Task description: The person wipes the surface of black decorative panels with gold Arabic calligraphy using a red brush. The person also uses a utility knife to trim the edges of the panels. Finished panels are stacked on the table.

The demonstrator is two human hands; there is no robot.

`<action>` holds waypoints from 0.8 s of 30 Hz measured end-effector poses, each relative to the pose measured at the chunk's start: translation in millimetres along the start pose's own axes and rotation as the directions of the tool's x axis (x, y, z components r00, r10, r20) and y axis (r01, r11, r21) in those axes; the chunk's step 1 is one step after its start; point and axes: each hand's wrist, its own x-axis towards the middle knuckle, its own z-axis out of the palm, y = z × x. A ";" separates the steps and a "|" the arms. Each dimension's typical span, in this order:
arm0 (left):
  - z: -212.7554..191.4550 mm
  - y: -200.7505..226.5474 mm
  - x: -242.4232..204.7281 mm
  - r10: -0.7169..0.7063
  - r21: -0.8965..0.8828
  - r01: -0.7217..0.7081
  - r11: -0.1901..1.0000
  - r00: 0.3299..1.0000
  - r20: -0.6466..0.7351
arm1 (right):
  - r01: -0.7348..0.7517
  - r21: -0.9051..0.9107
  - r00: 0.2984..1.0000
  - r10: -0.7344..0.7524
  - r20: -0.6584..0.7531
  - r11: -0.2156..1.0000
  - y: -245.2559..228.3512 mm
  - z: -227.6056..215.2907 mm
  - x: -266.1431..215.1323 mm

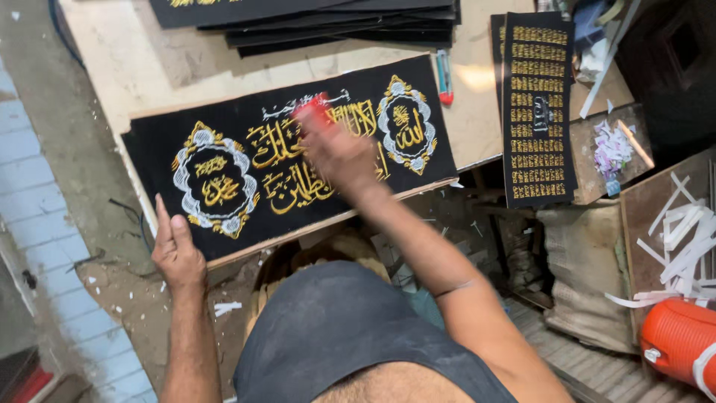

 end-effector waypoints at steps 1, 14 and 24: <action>3.6 3.1 1.7 0.002 -0.005 -0.001 1.000 1.000 0.010 | 0.172 0.208 0.982 -0.151 -0.111 0.963 -43.8 0.4 -21.3; 3.5 16.9 -1.1 -0.127 -0.003 0.127 0.992 0.992 0.027 | -0.715 -0.310 0.695 0.591 -0.408 0.627 226.1 -108.5 -192.3; -0.8 -1.0 -0.9 0.050 0.099 -0.048 0.994 0.999 -0.017 | 0.056 -0.184 0.986 -0.083 -0.144 0.981 -33.3 -17.3 -38.1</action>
